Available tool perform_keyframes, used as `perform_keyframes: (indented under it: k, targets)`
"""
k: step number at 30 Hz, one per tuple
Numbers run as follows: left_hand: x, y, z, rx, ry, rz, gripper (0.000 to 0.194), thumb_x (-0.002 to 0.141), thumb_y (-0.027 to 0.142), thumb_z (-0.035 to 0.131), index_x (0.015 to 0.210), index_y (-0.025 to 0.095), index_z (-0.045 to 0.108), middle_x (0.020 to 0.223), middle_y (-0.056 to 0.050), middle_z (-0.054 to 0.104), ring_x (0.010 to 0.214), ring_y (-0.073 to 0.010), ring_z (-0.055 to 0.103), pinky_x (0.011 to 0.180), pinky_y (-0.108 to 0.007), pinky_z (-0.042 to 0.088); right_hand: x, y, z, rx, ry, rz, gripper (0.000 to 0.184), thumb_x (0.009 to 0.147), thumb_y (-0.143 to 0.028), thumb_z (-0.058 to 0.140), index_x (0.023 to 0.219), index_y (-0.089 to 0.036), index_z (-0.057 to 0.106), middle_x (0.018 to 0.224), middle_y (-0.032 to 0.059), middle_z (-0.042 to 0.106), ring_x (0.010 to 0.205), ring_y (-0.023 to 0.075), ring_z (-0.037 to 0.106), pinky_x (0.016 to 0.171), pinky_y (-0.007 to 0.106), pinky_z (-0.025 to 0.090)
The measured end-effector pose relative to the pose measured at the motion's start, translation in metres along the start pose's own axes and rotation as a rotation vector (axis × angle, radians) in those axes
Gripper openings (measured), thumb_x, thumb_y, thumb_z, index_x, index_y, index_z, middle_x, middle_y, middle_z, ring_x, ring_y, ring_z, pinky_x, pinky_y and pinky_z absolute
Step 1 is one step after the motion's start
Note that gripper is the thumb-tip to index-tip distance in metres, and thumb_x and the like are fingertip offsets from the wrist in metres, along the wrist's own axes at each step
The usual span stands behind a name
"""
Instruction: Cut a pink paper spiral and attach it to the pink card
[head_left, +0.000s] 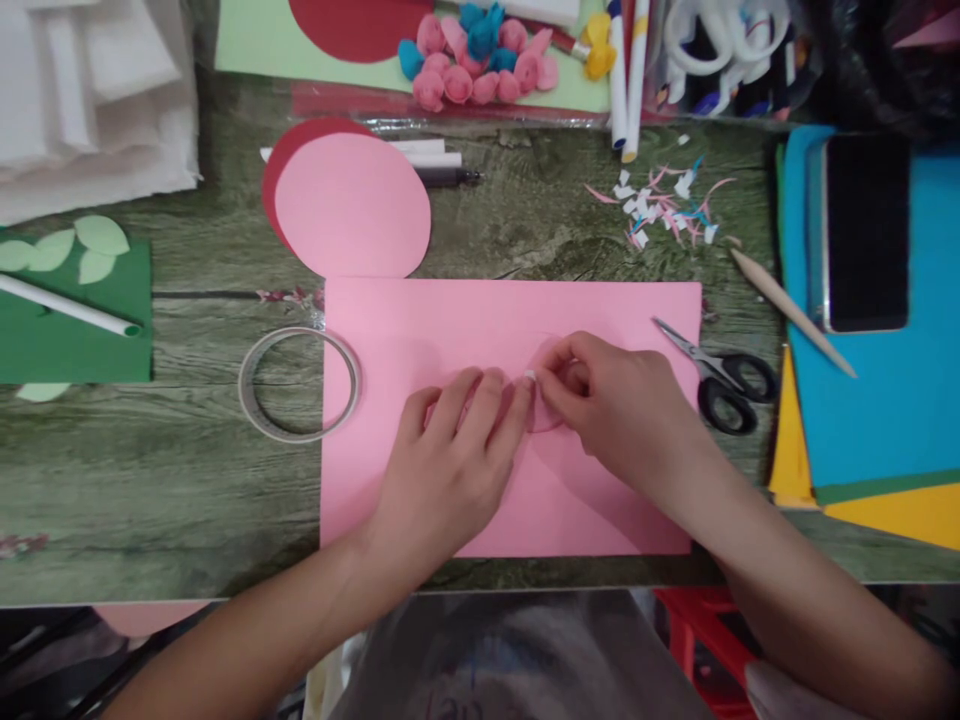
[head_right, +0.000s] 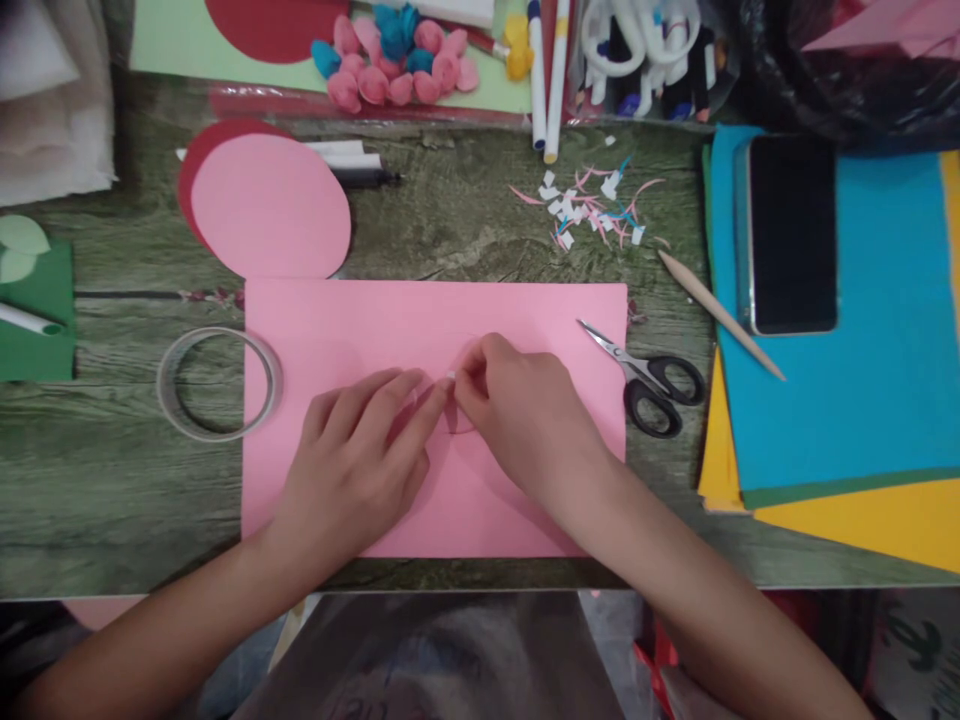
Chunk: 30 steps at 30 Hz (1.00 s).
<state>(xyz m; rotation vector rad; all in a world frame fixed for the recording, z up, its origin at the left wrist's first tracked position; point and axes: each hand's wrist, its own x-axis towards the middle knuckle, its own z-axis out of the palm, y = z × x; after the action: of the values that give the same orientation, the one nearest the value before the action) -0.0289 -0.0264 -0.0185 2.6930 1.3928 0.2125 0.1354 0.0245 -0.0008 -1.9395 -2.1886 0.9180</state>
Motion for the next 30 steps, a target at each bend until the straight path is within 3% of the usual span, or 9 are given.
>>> perform_keyframes:
  k: [11,20,30]
  targets:
    - [0.001,-0.001,0.001,-0.009,0.016,-0.014,0.041,0.086,0.017,0.045,0.127,0.014,0.05,0.119,-0.013,0.058,0.107,-0.0278,0.05,0.076,-0.04,0.037,-0.005,0.006,-0.01,0.08,-0.001,0.017,0.017,0.086,-0.029,0.05,0.079,-0.021,0.064,0.049,-0.0028,0.06,0.045,0.0129,0.056,0.051,0.025,0.038]
    - [0.001,0.0,0.002,0.027,0.027,-0.011,0.04,0.086,0.019,0.046,0.126,0.016,0.051,0.119,-0.011,0.058,0.107,-0.0263,0.051,0.076,-0.039,0.038,-0.006,0.007,-0.012,0.118,-0.04,0.012,0.017,0.087,-0.026,0.048,0.086,-0.019,0.064,0.06,-0.001,0.065,0.048,0.0118,0.057,0.051,0.023,0.038]
    - [0.003,0.005,0.002,0.164,0.025,0.028,0.038,0.086,0.017,0.044,0.123,0.012,0.052,0.115,-0.013,0.059,0.104,-0.0289,0.052,0.071,-0.04,0.04,-0.007,0.01,-0.012,-0.071,0.032,-0.117,0.015,0.086,-0.025,0.05,0.092,-0.02,0.064,0.065,-0.0006,0.068,0.054,0.0138,0.061,0.051,0.023,0.037]
